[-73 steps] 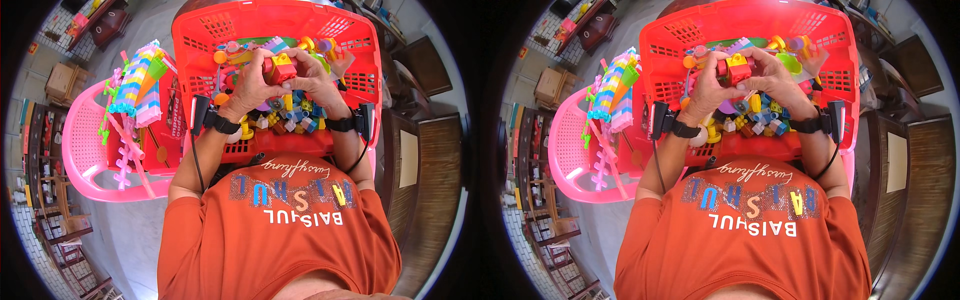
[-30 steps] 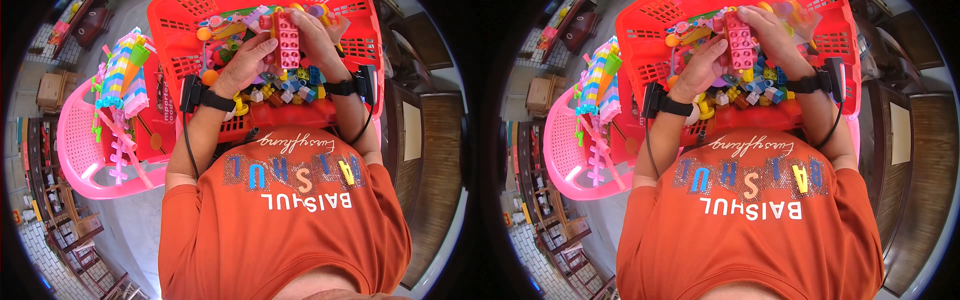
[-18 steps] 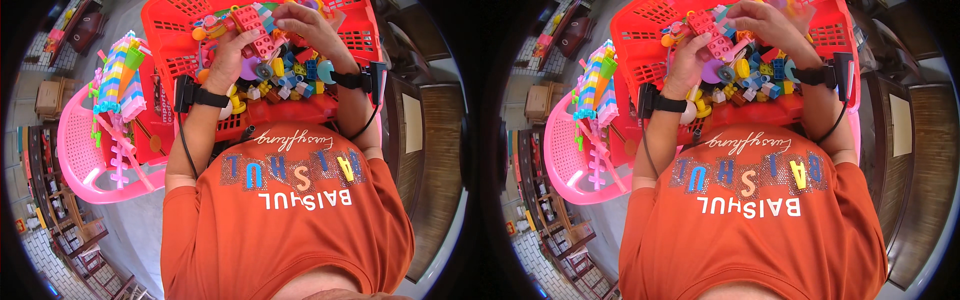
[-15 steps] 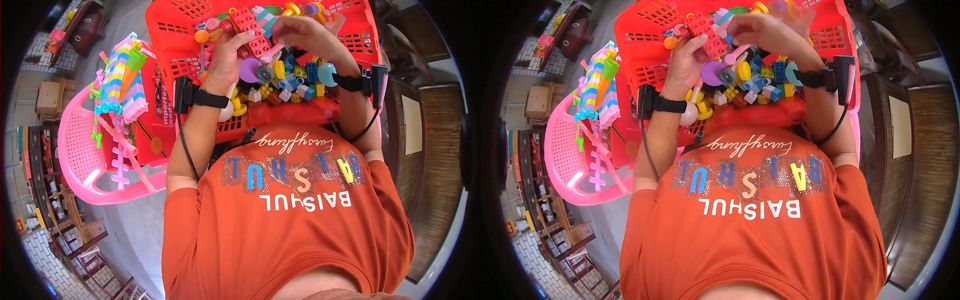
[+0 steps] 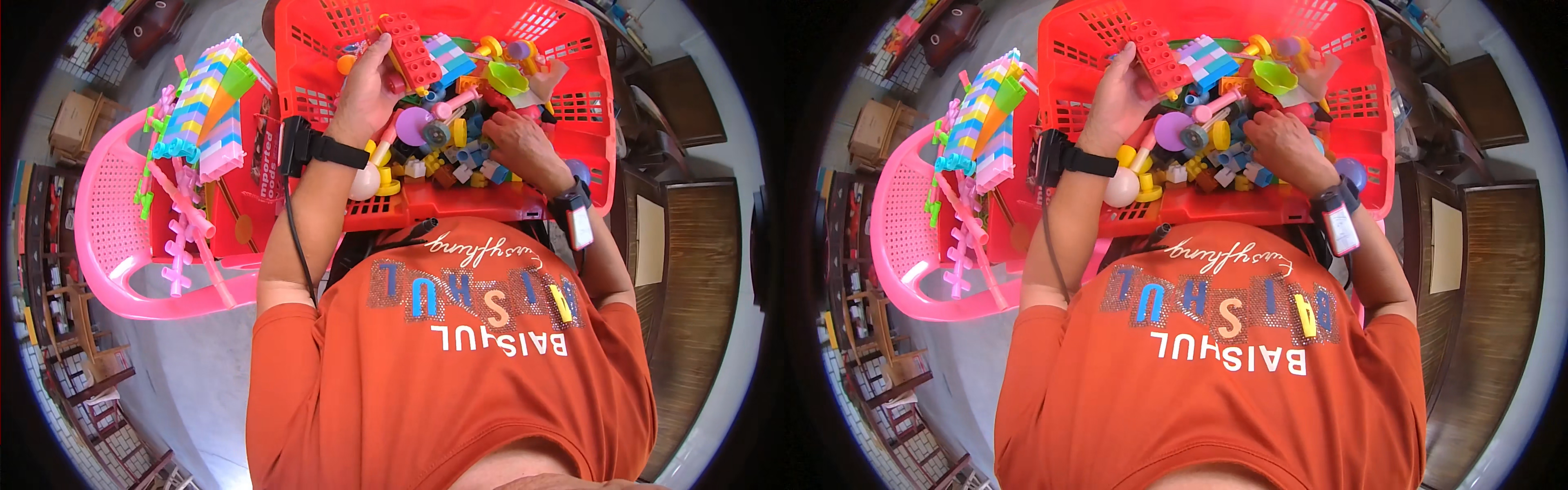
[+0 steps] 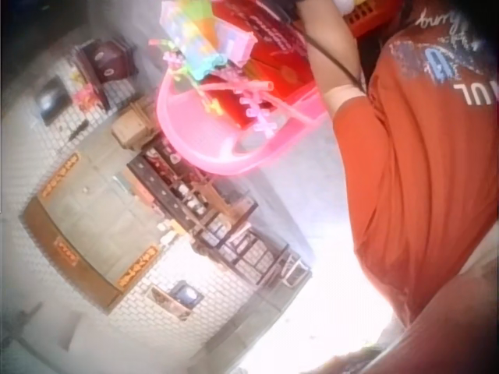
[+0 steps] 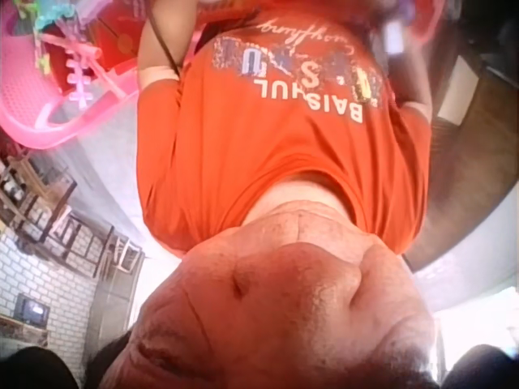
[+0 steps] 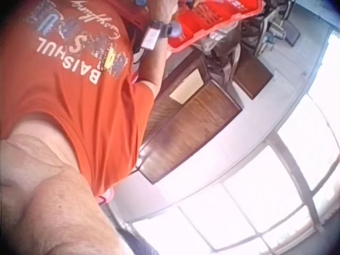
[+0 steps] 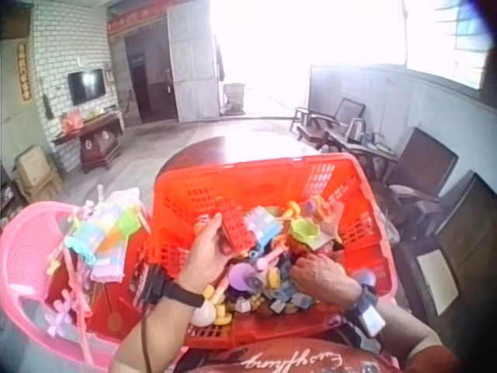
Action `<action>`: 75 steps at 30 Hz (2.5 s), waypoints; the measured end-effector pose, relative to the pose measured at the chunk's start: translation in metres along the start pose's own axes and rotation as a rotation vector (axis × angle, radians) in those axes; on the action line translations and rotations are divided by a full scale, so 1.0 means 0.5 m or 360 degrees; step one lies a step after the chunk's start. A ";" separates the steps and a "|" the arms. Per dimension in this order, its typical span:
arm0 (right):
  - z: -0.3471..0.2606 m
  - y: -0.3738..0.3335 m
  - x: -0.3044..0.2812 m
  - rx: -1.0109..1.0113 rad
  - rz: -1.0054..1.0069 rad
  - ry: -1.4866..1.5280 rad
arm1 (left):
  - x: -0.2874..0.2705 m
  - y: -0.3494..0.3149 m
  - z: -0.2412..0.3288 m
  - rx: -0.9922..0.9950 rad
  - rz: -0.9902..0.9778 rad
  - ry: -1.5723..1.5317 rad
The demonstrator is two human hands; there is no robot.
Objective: Sorting and assembling colorful building blocks inside a red plastic basket.
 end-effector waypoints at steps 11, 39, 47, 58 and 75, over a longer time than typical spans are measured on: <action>0.010 -0.007 -0.009 -0.0031 0.0158 0.0075 | -0.035 0.013 0.011 0.0172 0.0267 0.0147; 0.004 -0.004 0.008 0.0120 0.0130 0.0178 | 0.029 -0.022 0.006 0.0143 0.0184 0.0013; 0.070 -0.019 -0.032 0.0207 0.0735 0.1133 | 0.033 -0.013 0.007 0.0159 0.0103 0.0073; 0.067 0.047 -0.251 0.0287 0.1634 0.1801 | 0.030 -0.006 -0.005 0.0223 0.0049 0.0315; 0.024 0.129 -0.121 0.0114 0.1349 0.1475 | 0.065 -0.023 -0.013 0.0568 0.0167 0.0673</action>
Point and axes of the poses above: each hand's wrist, its own y-axis towards the middle knuckle, its own x-axis out of the palm, z = x × y, the point moved 4 cm from there along y, towards the middle knuckle, and after that the axes turned 13 degrees about -x, right-handed, at the moved point
